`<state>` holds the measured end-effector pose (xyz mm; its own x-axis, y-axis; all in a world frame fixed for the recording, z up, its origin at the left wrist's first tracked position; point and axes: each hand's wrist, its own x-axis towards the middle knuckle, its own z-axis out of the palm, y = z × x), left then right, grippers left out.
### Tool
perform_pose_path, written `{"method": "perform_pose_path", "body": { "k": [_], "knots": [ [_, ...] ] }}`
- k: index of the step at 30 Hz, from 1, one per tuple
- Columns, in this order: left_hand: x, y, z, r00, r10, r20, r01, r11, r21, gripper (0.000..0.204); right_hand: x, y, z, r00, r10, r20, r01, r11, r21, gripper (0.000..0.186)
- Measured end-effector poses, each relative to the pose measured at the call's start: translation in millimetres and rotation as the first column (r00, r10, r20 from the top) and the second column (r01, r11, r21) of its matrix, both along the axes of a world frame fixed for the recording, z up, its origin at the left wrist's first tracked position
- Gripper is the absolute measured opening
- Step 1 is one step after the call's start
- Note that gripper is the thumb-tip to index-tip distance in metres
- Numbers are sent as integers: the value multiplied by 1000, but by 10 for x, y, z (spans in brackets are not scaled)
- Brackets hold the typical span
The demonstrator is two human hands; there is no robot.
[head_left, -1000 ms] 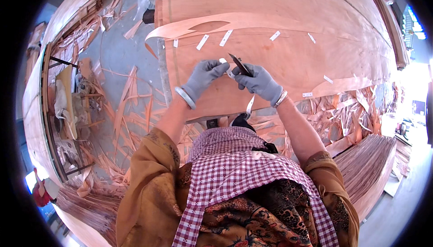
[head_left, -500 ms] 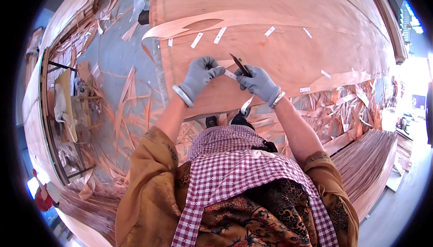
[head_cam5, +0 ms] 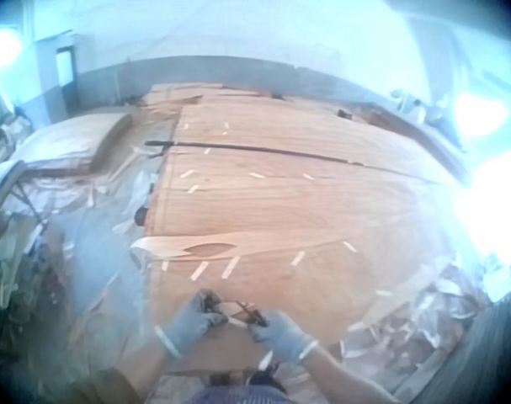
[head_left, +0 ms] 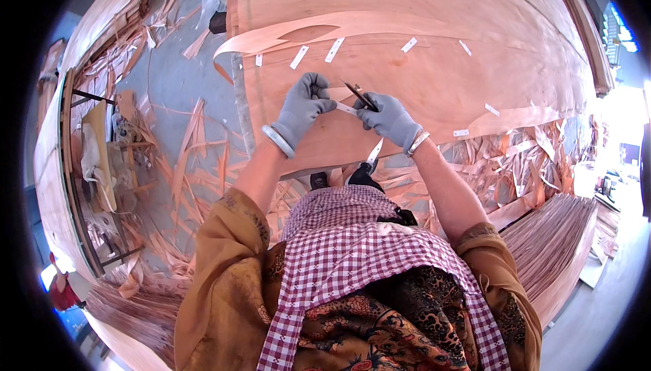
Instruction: The person cuts wood veneer sheets using a knife and straight edge, positioning and trimming large sheets on a work table.
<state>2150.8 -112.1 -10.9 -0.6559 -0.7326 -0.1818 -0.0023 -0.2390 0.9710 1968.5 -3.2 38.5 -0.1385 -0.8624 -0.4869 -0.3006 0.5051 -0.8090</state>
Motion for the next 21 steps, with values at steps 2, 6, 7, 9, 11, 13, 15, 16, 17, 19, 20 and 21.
{"method": "perform_pose_path", "body": {
  "k": [2, 6, 7, 9, 11, 13, 15, 16, 17, 19, 20, 21],
  "knots": [
    [-8, -15, 3, 1000, 25, 9, -26, 999, 46, 30, -8, -21, -2, 1000, 7, -25, -8, 1000, -13, 12],
    [-39, -28, -3, 990, 132, -42, -124, 980, 153, 24, -18, -105, -44, 994, -93, 58, 95, 995, -38, 13],
    [-52, -23, -6, 974, 188, -123, -170, 975, 141, 22, -27, -128, -62, 989, -115, 97, 118, 993, -25, 14],
    [-85, -2, -15, 935, 304, -183, -284, 950, 127, 18, -49, -142, -105, 976, -163, 145, 166, 986, -10, 15],
    [-102, 25, -26, 950, 286, -126, -277, 957, 83, 13, -79, -124, -146, 964, -205, 167, 209, 978, -6, 15],
    [-110, 55, -45, 962, 256, -95, -257, 966, -1, 14, -114, -84, -178, 951, -228, 211, 232, 973, 4, 16],
    [-115, 88, -70, 980, 198, -29, -199, 976, -90, 18, -141, -56, -203, 944, -236, 229, 238, 971, 18, 17],
    [-116, 105, -82, 977, 204, 66, -165, 912, -375, 21, -152, -49, -212, 946, -233, 226, 233, 972, 26, 17],
    [-114, 122, -91, 959, 216, 186, -59, 788, -613, 24, -160, -44, -218, 948, -238, 210, 234, 971, 44, 18],
    [-124, 176, -103, 906, 278, 319, 128, 539, -832, 29, -170, -35, -224, 960, -200, 195, 202, 979, 12, 16],
    [-135, 215, -106, 891, 298, 344, 177, 468, -866, 32, -173, -33, -227, 965, -188, 181, 193, 981, -11, 16],
    [-150, 247, -103, 874, 319, 366, 228, 396, -890, 34, -175, -31, -230, 967, -185, 177, 189, 982, -7, 15]
  ]
}}
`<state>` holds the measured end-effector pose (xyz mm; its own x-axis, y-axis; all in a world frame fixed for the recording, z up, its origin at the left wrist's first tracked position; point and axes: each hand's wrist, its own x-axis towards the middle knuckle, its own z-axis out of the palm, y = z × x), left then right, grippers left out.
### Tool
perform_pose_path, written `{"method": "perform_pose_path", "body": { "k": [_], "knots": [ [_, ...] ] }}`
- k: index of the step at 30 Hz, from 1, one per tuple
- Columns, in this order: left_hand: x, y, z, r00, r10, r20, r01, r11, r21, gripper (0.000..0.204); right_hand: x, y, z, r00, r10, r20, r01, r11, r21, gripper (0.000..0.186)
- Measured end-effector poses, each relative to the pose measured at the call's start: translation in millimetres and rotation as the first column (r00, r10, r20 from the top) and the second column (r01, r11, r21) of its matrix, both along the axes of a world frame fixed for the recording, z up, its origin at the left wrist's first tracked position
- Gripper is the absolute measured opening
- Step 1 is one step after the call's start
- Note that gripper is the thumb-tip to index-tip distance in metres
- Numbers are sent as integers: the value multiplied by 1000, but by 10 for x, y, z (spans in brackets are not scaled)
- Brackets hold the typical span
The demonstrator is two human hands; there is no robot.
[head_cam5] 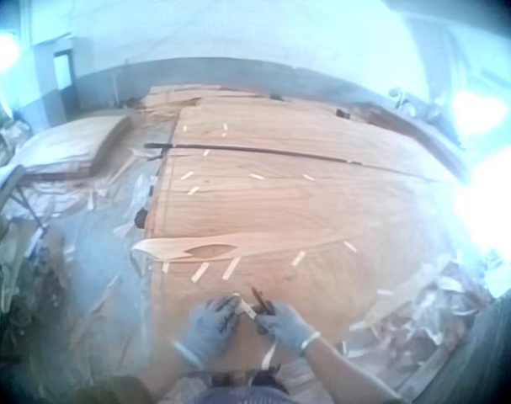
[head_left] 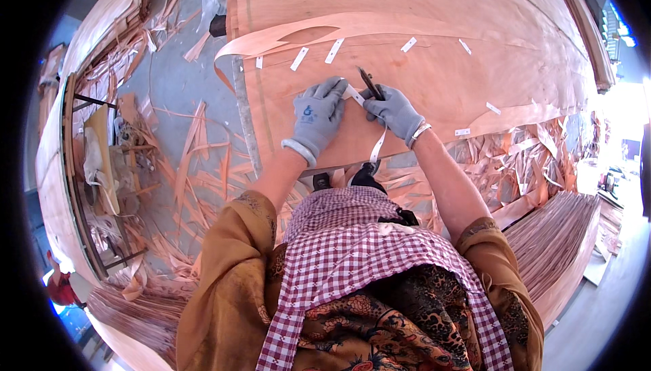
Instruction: The person cuts wood veneer sheets using a knife and straight edge, positioning and trimming large sheets on a work table.
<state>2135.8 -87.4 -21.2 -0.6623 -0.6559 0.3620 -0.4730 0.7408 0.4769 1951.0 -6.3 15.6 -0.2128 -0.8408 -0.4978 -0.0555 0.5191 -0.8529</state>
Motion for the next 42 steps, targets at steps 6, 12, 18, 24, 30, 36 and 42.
{"method": "perform_pose_path", "body": {
  "k": [6, 12, 18, 24, 30, 36, 42],
  "knots": [
    [-38, 45, 98, 950, -50, 307, 70, 996, -53, 40, 10, -20, -60, 990, 7, -139, 0, 999, 49, 15],
    [-29, 9, 240, 892, -145, 429, 163, 987, -6, 42, -70, 35, -133, 951, 54, -304, -17, 992, 124, 24],
    [-28, 36, 338, 857, -152, 492, 184, 983, -17, 45, -12, 216, -53, 998, 30, -50, -26, 997, 72, 21],
    [-47, 17, 314, 877, -151, 456, 181, 983, -22, 43, 310, 386, 220, 963, 181, 202, -163, 982, -99, 20],
    [634, 27, 275, 959, 25, 281, -3, 997, -79, 38, 255, 191, 259, 985, 12, 175, 5, 995, -101, 25],
    [980, 24, 170, 959, 113, 259, -62, 979, -195, 34, 635, -251, 136, 968, 188, 164, -146, 960, -238, 24],
    [971, 0, 72, 964, 171, 205, -141, 978, -153, 43, 789, -475, -22, 991, 128, 33, -128, 991, -27, 15]
  ]
}}
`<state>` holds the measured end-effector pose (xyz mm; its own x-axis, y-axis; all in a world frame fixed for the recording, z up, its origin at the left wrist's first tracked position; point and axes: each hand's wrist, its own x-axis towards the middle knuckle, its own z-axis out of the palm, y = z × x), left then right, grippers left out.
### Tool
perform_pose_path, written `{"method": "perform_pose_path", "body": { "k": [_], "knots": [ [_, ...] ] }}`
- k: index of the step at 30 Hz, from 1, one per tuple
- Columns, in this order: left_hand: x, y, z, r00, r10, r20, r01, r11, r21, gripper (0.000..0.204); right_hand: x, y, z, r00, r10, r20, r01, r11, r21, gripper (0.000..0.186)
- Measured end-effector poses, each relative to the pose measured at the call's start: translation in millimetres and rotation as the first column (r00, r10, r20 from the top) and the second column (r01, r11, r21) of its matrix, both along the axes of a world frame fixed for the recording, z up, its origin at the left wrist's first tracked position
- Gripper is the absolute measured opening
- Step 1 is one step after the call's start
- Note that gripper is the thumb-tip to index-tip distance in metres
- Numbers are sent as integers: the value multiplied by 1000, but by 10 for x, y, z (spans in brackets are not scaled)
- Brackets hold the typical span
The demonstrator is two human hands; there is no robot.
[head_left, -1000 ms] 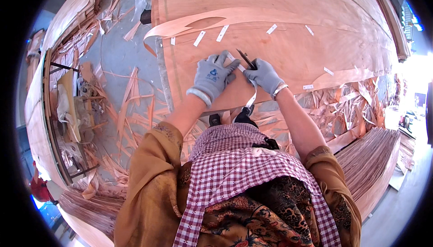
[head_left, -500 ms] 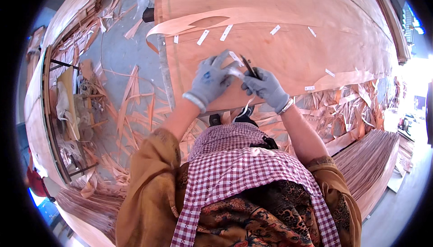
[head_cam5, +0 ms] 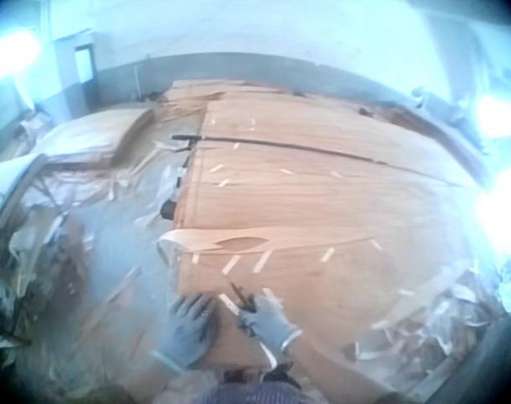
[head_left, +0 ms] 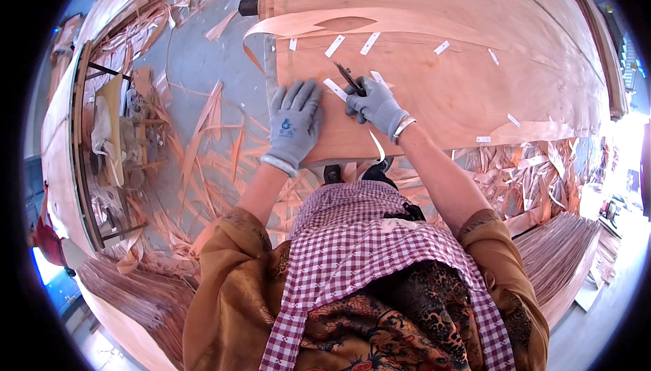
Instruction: The person cuts wood veneer sheets using a knife and straight edge, positioning and trimming large sheets on a work table.
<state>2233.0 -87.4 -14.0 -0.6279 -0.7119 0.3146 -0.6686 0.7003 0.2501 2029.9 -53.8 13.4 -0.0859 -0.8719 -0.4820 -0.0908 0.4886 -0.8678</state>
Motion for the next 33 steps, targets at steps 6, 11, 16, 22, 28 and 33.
{"method": "perform_pose_path", "body": {
  "k": [6, 11, 16, 22, 28, 33],
  "knots": [
    [-81, -43, 150, 950, -227, 216, 236, 972, -17, 50, 42, 45, 21, 990, -16, -142, 19, 1000, 19, 17],
    [-115, -119, 316, 900, -297, 320, 299, 953, 45, 52, -20, 206, 53, 990, 13, -140, -1, 997, 82, 15],
    [-190, -122, 350, 890, -297, 346, 304, 952, 35, 46, 101, 466, 120, 987, 161, -13, -159, 983, 95, 14],
    [-336, -179, 441, 928, -312, 202, 306, 950, 61, 30, -264, 560, 245, 878, 13, 479, 48, 992, -113, 15],
    [-973, -354, 235, 980, -189, 61, 185, 981, 63, 20, -669, 454, -6, 883, -264, 389, 286, 958, 1, 18],
    [-1188, -433, 113, 963, -237, 125, 235, 972, 32, 18, -657, 450, -171, 812, -351, 466, 379, 925, 37, 17]
  ]
}}
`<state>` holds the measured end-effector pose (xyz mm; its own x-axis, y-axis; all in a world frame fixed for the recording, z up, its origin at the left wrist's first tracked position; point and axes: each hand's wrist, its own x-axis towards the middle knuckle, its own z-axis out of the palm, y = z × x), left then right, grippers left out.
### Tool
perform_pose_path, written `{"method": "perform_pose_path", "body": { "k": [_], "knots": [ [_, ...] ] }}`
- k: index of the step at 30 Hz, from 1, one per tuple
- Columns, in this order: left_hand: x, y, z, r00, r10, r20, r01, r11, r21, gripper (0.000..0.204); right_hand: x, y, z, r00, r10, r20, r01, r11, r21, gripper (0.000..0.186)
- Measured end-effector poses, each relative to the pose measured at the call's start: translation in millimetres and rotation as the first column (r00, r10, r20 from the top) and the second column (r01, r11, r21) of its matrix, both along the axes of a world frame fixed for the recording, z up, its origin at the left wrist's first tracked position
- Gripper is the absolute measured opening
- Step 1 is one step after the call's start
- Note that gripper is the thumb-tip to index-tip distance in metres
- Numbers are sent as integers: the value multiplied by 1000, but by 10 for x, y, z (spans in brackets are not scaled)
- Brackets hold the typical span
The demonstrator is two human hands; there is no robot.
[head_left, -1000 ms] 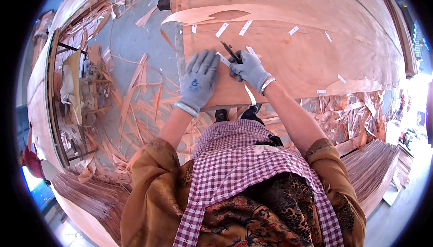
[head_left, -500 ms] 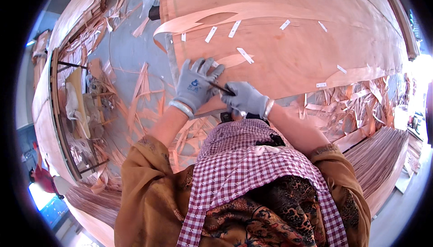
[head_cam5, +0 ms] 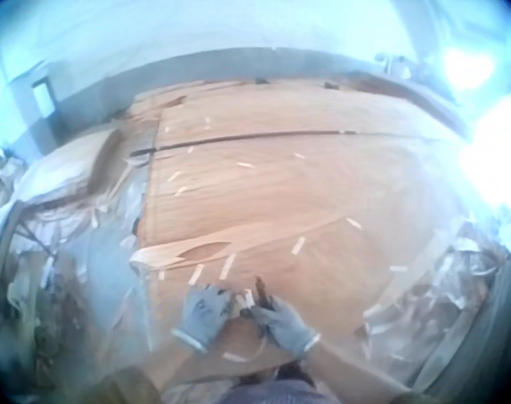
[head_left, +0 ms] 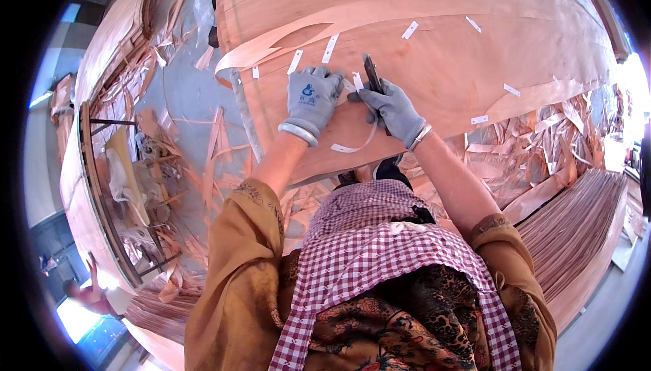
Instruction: The person cuts wood veneer sheets using a knife and straight edge, positioning and trimming large sheets on a work table.
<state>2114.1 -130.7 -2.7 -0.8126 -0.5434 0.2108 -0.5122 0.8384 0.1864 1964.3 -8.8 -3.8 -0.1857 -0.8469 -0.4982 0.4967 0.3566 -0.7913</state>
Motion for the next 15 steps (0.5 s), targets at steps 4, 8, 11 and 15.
{"method": "perform_pose_path", "body": {
  "k": [4, 8, 11, 15],
  "knots": [
    [-91, -6, -6, 998, 57, -13, -55, 994, 95, 13, -14, -13, 22, 1000, 9, -18, -9, 1000, 0, 17],
    [-123, -1, -21, 995, 97, -33, -88, 973, 211, 10, -23, -15, 40, 998, 31, -53, -29, 999, 42, 18],
    [-40, 11, -10, 946, 208, -248, -125, 941, 316, 11, -20, -16, 25, 1000, 13, -25, -13, 1000, -13, 17],
    [-25, -25, 27, 936, 272, -224, -140, 871, 472, 16, -27, -38, 20, 1000, 21, -5, -20, 1000, 10, 17]
  ]
}}
